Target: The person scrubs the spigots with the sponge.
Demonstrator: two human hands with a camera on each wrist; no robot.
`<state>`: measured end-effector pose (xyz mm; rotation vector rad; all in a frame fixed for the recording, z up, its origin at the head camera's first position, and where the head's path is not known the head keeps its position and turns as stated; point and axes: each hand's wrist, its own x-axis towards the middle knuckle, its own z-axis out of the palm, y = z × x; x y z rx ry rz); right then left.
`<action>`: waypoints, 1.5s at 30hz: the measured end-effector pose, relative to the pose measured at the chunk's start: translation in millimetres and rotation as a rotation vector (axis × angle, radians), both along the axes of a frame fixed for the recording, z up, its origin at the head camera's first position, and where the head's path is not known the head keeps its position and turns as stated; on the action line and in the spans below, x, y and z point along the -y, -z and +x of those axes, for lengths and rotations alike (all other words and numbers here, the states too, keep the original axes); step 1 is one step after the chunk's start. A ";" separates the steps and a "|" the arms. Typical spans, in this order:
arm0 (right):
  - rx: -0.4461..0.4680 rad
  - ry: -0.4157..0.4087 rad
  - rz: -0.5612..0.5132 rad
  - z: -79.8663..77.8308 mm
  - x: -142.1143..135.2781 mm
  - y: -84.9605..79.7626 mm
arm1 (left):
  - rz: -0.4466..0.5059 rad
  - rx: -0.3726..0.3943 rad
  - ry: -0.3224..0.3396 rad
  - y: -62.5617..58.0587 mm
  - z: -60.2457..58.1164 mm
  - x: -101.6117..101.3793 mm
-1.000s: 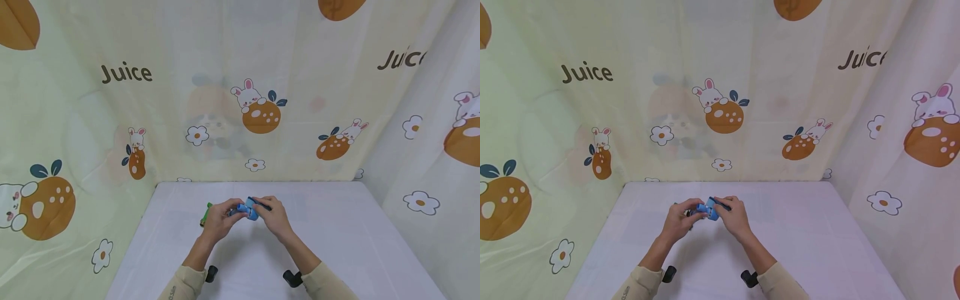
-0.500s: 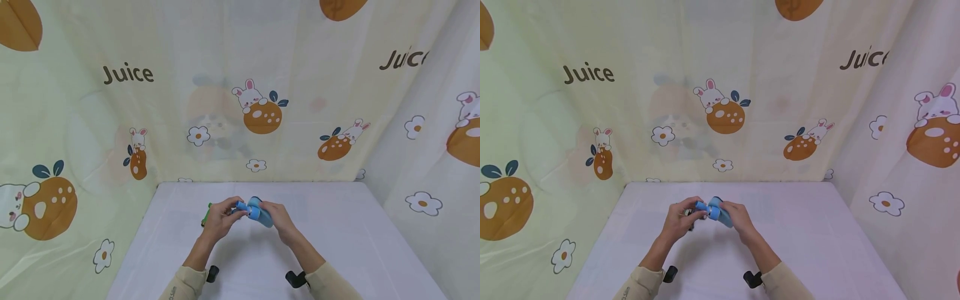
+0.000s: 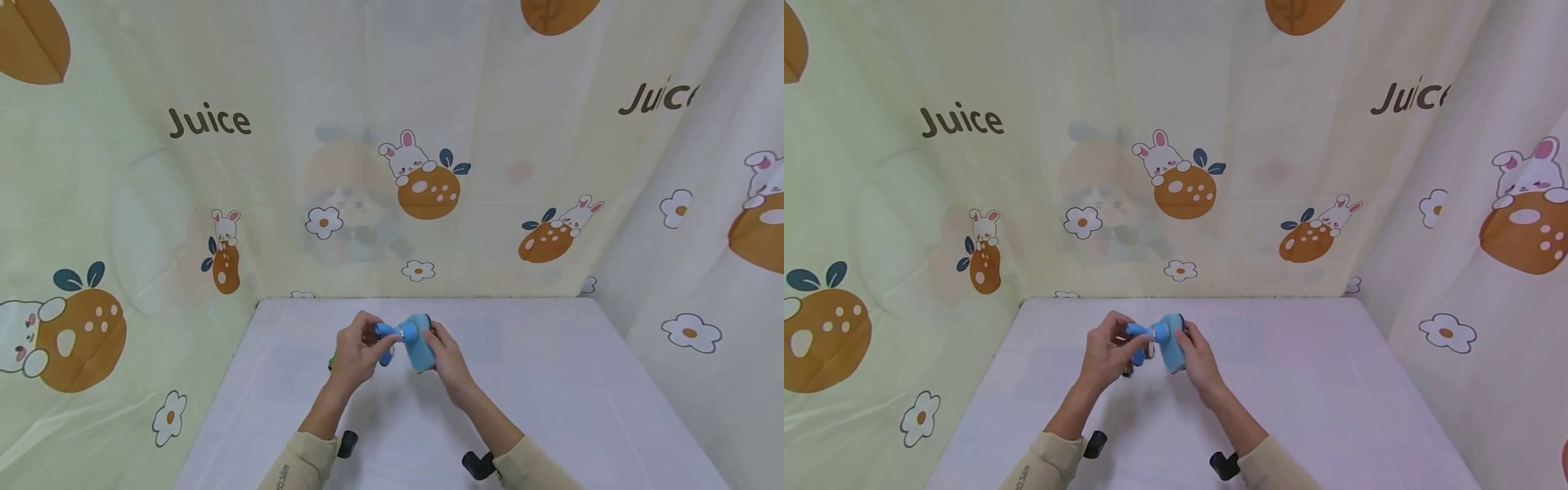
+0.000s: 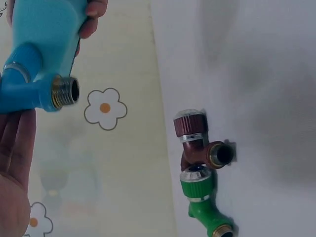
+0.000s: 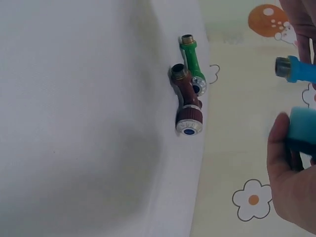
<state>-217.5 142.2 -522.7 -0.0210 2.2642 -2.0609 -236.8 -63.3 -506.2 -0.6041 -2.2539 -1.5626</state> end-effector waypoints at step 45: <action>-0.260 0.093 0.356 -5.3 -6.9 -10.9 | 0.002 0.059 0.194 -2.5 2.1 1.4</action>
